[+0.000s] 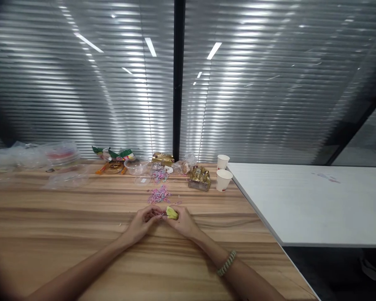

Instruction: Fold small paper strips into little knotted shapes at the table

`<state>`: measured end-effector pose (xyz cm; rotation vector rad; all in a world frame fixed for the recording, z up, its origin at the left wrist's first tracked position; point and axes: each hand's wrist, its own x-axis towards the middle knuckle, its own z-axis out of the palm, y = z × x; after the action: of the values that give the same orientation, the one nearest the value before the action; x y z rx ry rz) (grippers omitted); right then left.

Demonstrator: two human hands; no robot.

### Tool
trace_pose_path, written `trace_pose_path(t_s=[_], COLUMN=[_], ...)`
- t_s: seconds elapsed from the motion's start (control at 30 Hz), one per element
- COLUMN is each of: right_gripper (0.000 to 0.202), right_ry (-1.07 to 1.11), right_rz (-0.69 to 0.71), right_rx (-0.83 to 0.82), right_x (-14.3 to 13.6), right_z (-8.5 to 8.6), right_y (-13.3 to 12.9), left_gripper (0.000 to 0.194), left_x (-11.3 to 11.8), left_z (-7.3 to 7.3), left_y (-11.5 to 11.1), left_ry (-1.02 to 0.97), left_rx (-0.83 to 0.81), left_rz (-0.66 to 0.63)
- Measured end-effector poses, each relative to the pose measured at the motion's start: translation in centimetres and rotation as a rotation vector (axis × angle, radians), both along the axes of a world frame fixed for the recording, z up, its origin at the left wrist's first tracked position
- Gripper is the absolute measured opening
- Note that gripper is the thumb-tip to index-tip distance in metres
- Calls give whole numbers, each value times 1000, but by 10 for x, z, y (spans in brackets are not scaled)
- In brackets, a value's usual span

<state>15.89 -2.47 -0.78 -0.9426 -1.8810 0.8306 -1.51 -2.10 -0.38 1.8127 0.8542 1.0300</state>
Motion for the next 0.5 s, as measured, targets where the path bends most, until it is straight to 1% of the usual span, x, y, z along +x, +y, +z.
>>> trace_pose_path(t_s=[0.17, 0.37, 0.43, 0.5], right_gripper=[26, 19, 19, 19], right_ry=[-2, -65, -67, -35], right_rz=[-13, -117, -155, -204], right_rx=[16, 62, 71, 72], right_x=[1, 2, 2, 3], right_z=[-1, -3, -4, -6], right_y=[0, 1, 2, 4], left_gripper=[24, 22, 22, 22], left_x=[0, 2, 2, 3], left_z=[-2, 4, 6, 7], left_y=[1, -4, -4, -3], left_ry=[-1, -20, -16, 5], left_rx=[-9, -52, -87, -173], left_rz=[25, -63, -78, -84])
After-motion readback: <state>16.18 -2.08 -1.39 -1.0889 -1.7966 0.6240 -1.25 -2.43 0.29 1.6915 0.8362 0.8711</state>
